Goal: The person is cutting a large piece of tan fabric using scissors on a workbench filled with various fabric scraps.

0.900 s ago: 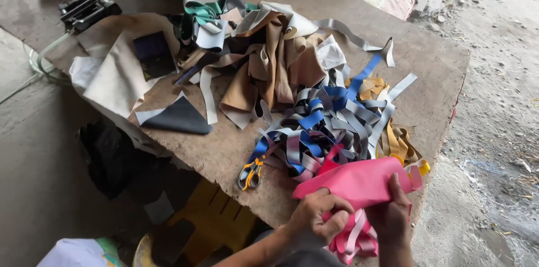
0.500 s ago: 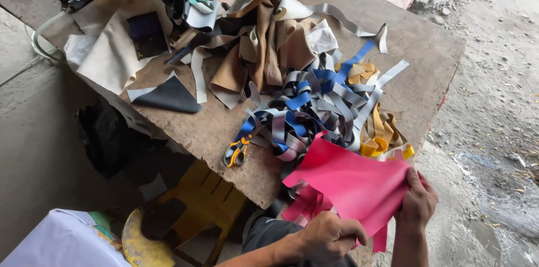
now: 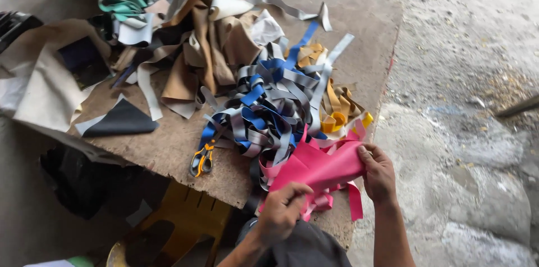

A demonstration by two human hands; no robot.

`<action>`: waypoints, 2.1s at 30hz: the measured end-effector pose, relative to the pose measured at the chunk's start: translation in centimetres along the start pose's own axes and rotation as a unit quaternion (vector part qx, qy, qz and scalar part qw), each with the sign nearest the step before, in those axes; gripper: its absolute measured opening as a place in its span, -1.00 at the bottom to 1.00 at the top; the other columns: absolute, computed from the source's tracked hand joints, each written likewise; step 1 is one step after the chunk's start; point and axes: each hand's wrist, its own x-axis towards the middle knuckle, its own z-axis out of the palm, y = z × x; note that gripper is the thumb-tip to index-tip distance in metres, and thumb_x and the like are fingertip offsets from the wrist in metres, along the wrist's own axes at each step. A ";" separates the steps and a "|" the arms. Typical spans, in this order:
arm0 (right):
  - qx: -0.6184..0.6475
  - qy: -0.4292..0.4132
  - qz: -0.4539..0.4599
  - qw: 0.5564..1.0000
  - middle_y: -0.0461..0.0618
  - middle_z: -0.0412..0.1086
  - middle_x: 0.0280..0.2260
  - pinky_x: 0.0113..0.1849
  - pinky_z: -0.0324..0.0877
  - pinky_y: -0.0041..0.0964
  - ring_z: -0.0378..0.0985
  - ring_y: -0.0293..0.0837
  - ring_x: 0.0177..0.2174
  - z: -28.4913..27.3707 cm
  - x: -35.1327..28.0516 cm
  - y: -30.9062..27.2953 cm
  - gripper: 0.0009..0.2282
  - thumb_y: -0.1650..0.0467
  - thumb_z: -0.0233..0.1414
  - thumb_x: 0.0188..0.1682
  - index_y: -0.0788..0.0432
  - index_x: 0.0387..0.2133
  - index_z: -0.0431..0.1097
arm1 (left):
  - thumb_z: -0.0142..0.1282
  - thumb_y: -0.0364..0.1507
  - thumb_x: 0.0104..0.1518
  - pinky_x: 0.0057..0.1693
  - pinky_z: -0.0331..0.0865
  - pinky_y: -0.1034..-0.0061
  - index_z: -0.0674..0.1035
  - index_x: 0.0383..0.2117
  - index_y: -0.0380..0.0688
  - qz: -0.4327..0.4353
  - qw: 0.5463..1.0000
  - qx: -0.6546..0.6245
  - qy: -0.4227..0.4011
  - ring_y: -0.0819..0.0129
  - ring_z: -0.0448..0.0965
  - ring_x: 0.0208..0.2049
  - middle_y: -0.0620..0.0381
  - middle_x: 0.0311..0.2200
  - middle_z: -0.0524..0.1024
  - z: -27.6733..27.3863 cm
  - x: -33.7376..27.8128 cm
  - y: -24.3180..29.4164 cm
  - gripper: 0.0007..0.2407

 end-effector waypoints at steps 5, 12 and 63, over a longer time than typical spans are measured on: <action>0.034 -0.113 -0.005 0.993 0.03 0.52 -0.25 -0.28 0.49 -0.42 0.55 -0.26 -0.33 1.5 -5.1 -4.3 -0.38 0.53 0.12 -0.02 0.07 0.37 0.17 | 0.07 -0.46 0.23 -0.30 0.37 0.61 0.62 -0.03 -0.14 0.045 0.998 0.021 0.033 0.46 0.47 -0.42 0.15 -0.34 0.56 -2.8 1.2 2.1 -0.78; 0.051 -0.128 -0.016 0.990 0.30 0.41 0.17 0.07 0.39 -0.18 0.49 0.01 0.07 5.2 -7.8 -8.3 -0.53 0.53 0.03 0.01 0.41 0.24 0.31 | 0.25 -0.33 0.12 -0.08 0.60 0.42 0.24 0.38 0.10 0.079 0.990 0.109 0.030 0.32 0.62 -0.29 0.06 -0.11 0.62 -4.3 3.7 3.9 -0.36; 0.032 -0.108 -0.041 0.993 0.16 0.49 -0.24 -0.42 0.66 -0.25 0.65 -0.11 -0.41 9.0 -1.6 -1.2 0.01 0.59 0.33 -0.20 -0.10 0.49 -0.18 | 0.03 0.04 0.27 -0.06 0.46 -0.09 0.67 -0.46 -0.27 -0.055 0.945 0.318 -0.042 -0.40 0.64 -0.21 -0.37 -0.42 0.59 -0.3 6.6 -7.4 -0.47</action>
